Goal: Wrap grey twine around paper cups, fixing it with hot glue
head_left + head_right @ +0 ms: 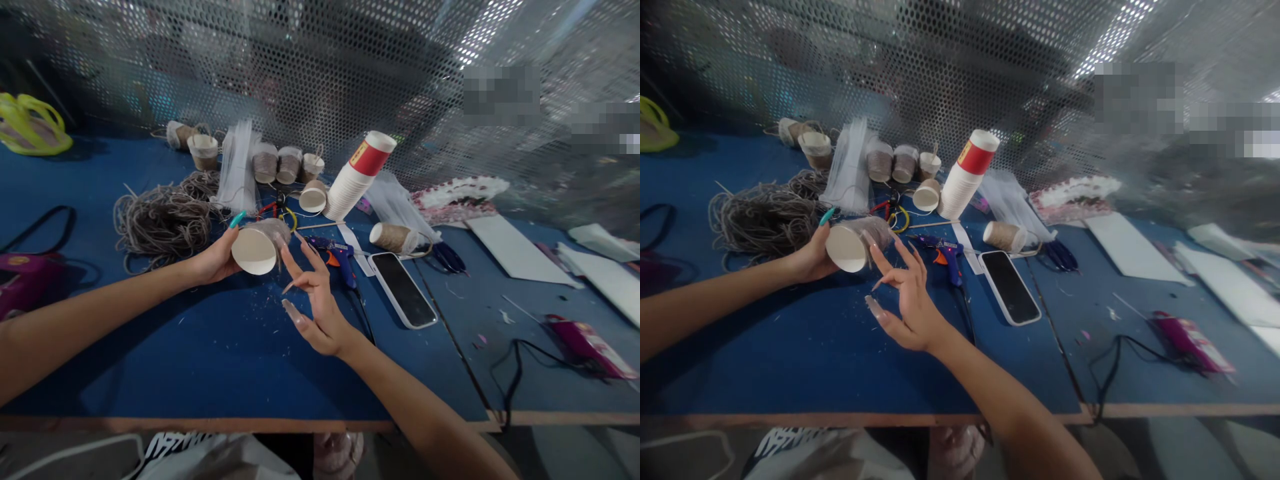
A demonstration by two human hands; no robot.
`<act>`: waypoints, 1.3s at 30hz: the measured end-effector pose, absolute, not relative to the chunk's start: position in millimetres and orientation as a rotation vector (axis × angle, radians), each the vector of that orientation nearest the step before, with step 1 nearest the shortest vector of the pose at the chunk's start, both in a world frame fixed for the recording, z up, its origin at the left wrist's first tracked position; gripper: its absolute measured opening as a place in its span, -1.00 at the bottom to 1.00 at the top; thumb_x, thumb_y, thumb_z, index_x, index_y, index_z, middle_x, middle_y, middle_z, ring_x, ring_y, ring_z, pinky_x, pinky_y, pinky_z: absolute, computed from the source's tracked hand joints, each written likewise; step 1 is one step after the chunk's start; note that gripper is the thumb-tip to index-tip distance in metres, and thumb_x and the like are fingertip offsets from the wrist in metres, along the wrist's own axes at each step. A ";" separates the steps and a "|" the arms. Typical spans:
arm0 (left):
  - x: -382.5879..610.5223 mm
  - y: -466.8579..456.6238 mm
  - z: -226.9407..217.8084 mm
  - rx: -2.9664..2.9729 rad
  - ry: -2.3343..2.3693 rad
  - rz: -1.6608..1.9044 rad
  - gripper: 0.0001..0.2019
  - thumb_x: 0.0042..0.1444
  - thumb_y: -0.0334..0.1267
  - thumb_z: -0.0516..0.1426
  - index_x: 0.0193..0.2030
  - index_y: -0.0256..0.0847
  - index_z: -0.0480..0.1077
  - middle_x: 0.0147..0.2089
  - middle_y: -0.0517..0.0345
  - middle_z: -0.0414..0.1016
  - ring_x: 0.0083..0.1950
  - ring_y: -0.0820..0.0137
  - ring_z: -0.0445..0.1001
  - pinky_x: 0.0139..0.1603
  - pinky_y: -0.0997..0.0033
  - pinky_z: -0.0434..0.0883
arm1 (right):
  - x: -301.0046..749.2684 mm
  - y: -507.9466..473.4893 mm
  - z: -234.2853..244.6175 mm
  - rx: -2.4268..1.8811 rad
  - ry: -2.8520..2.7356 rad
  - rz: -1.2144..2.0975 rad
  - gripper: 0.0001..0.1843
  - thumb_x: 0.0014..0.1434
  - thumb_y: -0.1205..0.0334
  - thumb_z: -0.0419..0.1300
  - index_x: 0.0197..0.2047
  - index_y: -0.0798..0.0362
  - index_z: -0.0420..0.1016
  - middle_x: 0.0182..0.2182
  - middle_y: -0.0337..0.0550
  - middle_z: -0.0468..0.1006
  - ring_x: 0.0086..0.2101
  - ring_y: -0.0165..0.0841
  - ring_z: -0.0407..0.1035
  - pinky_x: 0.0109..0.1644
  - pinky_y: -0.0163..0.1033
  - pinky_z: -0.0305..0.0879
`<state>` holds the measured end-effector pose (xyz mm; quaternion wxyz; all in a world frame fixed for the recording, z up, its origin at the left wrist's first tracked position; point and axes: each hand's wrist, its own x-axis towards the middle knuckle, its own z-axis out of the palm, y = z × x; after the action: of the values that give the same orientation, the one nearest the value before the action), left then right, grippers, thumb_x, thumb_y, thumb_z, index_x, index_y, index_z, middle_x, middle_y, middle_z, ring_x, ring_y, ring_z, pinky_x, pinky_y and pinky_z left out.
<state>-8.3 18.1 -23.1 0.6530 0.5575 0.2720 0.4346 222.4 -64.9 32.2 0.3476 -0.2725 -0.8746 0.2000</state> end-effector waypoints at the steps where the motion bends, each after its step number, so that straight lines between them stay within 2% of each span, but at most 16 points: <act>1: -7.6 17.2 -20.0 1.189 0.633 0.958 -0.22 0.09 0.50 -0.09 0.10 -0.11 0.41 -0.04 -0.04 0.64 0.08 0.01 0.58 0.00 0.09 0.58 | 222.0 -64.8 32.4 -0.704 -2.264 0.503 -0.74 0.28 0.24 0.03 -0.01 -0.09 0.03 0.42 0.09 0.13 0.47 -0.13 -0.33 0.42 0.36 -0.10; 3: -5.9 14.0 -10.3 0.981 0.682 0.894 -0.20 0.06 0.50 -0.06 0.15 -0.11 0.37 0.02 -0.05 0.62 0.12 0.01 0.56 0.01 0.10 0.59 | 221.9 -64.4 32.9 -0.690 -2.250 0.474 -0.77 0.31 0.23 0.00 -0.01 -0.09 0.02 0.43 0.08 0.10 0.48 -0.16 -0.38 0.43 0.39 -0.17; 5: -4.8 9.5 1.9 0.854 0.700 0.834 -0.22 0.15 0.44 -0.10 0.24 -0.14 0.29 0.10 -0.07 0.58 0.15 0.05 0.55 0.04 0.12 0.59 | 222.6 -63.7 33.4 -0.682 -2.224 0.476 -0.77 0.33 0.19 0.00 0.01 -0.09 0.03 0.45 0.07 0.04 0.48 -0.16 -0.38 0.43 0.39 -0.19; 9: -6.2 3.5 19.5 0.742 0.656 0.656 -0.27 0.26 0.31 -0.09 0.34 -0.21 0.19 0.15 -0.11 0.54 0.13 0.15 0.57 0.04 0.27 0.60 | 224.3 -60.5 31.6 -0.708 -2.149 0.540 -0.66 0.29 0.15 0.13 0.01 -0.10 0.03 0.47 0.10 -0.05 0.47 -0.13 -0.32 0.43 0.33 -0.09; 14: -6.4 1.7 23.9 0.677 0.595 0.530 -0.27 0.24 0.30 -0.01 0.31 -0.25 0.23 0.11 -0.11 0.55 0.09 0.20 0.60 0.05 0.34 0.58 | 218.4 -53.7 21.7 -0.741 -2.003 0.730 -0.53 0.23 0.15 0.28 -0.06 -0.14 -0.02 0.44 0.16 0.04 0.43 -0.17 -0.07 0.42 0.17 0.06; 17: -1.2 -3.4 19.9 0.742 0.558 0.511 -0.25 0.16 0.35 0.05 0.28 -0.20 0.27 0.14 -0.07 0.54 0.16 0.15 0.55 0.14 0.28 0.54 | 213.4 -50.4 17.5 -0.781 -1.945 0.789 -0.49 0.22 0.13 0.30 -0.10 -0.14 -0.06 0.41 0.17 0.12 0.40 -0.19 0.06 0.39 0.13 0.14; 21: 5.2 -11.6 8.0 0.876 0.508 0.530 -0.15 -0.07 0.44 0.17 0.22 -0.13 0.33 0.20 -0.10 0.50 0.29 0.00 0.42 0.15 0.12 0.51 | 210.8 -49.9 16.4 -0.794 -1.935 0.686 -0.32 0.06 0.10 0.44 -0.17 -0.15 -0.11 0.35 0.18 0.24 0.40 -0.11 0.04 0.41 0.27 0.03; 25: 5.2 -12.8 2.4 0.971 0.522 0.857 -0.14 -0.29 0.22 0.43 0.17 -0.01 0.32 0.23 0.00 0.41 0.22 0.09 0.46 0.09 0.20 0.52 | 210.2 -54.6 16.3 -0.821 -1.853 0.758 -0.12 -0.17 0.03 0.56 -0.11 -0.15 -0.10 0.39 0.24 0.06 0.40 -0.04 0.02 0.38 0.23 0.16; 28: 5.4 -11.9 6.4 1.088 0.473 0.943 -0.23 -0.28 0.01 0.50 0.10 0.04 0.32 0.20 0.07 0.39 0.17 0.16 0.48 0.02 0.26 0.53 | 209.8 -54.8 16.0 -0.829 -1.767 0.869 -0.10 -0.15 -0.02 0.54 -0.04 -0.15 -0.08 0.34 0.22 0.11 0.34 -0.10 0.15 0.32 0.14 0.29; 30: 6.4 -11.7 9.4 1.198 0.410 0.941 -0.28 -0.21 -0.14 0.49 0.10 0.06 0.31 0.23 0.08 0.36 0.20 0.15 0.47 0.07 0.21 0.53 | 211.0 -51.5 16.6 -0.805 -1.724 0.845 -0.20 -0.04 -0.01 0.49 -0.06 -0.15 -0.08 0.26 0.15 0.23 0.29 -0.17 0.25 0.29 0.11 0.33; 33: 6.5 -11.8 9.9 1.372 0.365 0.911 -0.22 -0.16 -0.28 0.47 0.20 0.11 0.25 0.36 0.05 0.22 0.32 0.07 0.37 0.22 0.04 0.47 | 216.4 -44.8 19.1 -0.760 -1.749 0.714 -0.26 0.02 0.02 0.46 -0.08 -0.16 -0.08 0.17 0.07 0.36 0.21 -0.20 0.34 0.27 0.14 0.33; 36: 4.3 -12.6 6.8 1.569 0.421 0.882 -0.05 -0.14 -0.27 0.47 0.35 0.17 0.09 0.47 -0.01 0.03 0.45 -0.02 0.19 0.37 -0.15 0.30 | 222.5 -41.7 21.9 -0.776 -1.854 0.494 -0.17 -0.08 0.03 0.52 -0.05 -0.17 -0.06 0.16 0.07 0.38 0.18 -0.15 0.37 0.23 0.18 0.34; 39: 3.1 -14.4 4.2 1.734 0.489 0.936 0.09 -0.16 -0.22 0.48 0.42 0.25 -0.04 0.51 -0.02 -0.15 0.50 -0.10 0.06 0.40 -0.24 0.24 | 223.9 -43.1 23.3 -0.797 -1.904 0.326 -0.14 -0.09 0.08 0.53 0.02 -0.18 -0.05 0.17 0.09 0.38 0.18 -0.10 0.36 0.20 0.20 0.37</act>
<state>3.1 -14.4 4.2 0.5273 0.7256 0.2047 0.3918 223.9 -43.1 23.3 0.5022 -0.3299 -0.7879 0.1350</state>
